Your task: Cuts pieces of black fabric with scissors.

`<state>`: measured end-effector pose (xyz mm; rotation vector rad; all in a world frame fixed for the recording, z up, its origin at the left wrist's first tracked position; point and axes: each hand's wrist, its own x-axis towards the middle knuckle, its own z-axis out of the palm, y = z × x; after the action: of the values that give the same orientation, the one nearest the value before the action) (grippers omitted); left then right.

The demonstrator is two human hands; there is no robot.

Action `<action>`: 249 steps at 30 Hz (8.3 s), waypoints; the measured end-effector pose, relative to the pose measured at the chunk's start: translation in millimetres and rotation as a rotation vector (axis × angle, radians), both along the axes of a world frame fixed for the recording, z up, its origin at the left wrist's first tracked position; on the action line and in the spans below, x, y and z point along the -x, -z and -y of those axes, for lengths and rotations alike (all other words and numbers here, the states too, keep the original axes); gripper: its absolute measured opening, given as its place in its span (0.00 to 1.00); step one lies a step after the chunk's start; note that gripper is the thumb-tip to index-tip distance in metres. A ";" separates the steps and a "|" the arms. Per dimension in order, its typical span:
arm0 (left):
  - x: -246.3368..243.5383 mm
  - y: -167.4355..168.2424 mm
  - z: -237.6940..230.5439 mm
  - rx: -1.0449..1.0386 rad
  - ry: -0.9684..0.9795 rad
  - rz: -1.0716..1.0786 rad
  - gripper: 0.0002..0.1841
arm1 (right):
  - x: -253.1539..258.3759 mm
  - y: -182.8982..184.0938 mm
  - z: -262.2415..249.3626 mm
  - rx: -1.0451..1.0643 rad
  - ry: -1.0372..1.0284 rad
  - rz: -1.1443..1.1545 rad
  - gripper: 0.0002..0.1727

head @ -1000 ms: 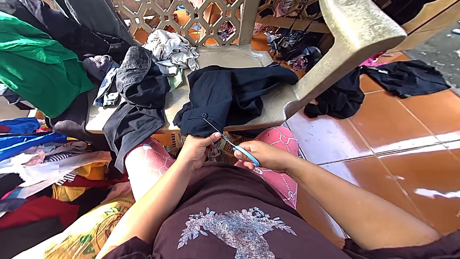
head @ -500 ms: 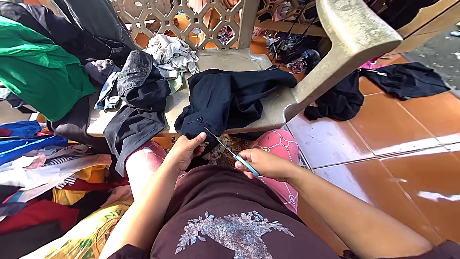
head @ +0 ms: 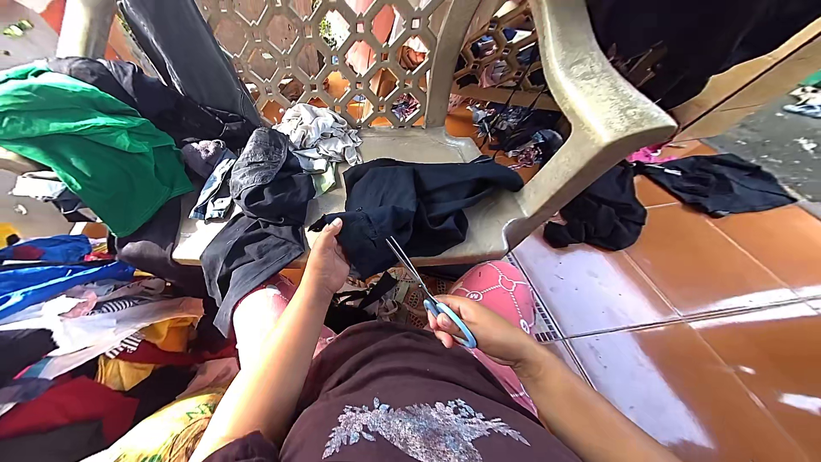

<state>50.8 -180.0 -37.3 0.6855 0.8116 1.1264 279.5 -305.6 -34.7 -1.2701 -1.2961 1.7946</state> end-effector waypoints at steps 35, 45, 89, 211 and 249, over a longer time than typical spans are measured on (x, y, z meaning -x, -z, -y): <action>-13.6 -9.6 32.9 -0.027 0.274 -0.095 0.39 | 36.8 11.0 -24.6 -0.011 0.146 -0.152 0.13; -14.5 -12.3 29.3 0.001 0.163 -0.007 0.21 | 37.5 16.1 -18.1 -0.035 0.136 -0.099 0.11; 23.0 -10.2 13.8 -0.177 0.540 -0.016 0.18 | 31.5 23.4 -14.8 -0.115 0.043 -0.159 0.14; -9.5 -21.1 -8.7 0.034 0.717 0.295 0.08 | 32.9 58.5 -15.4 0.201 0.660 -0.475 0.21; -43.8 -26.9 19.7 -0.205 0.392 -0.242 0.17 | -31.4 -3.0 14.8 -0.267 0.289 0.122 0.33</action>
<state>94.6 -199.8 -10.4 1.1163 0.7281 0.7838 310.8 -320.3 -31.8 -1.3520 -1.2914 1.3158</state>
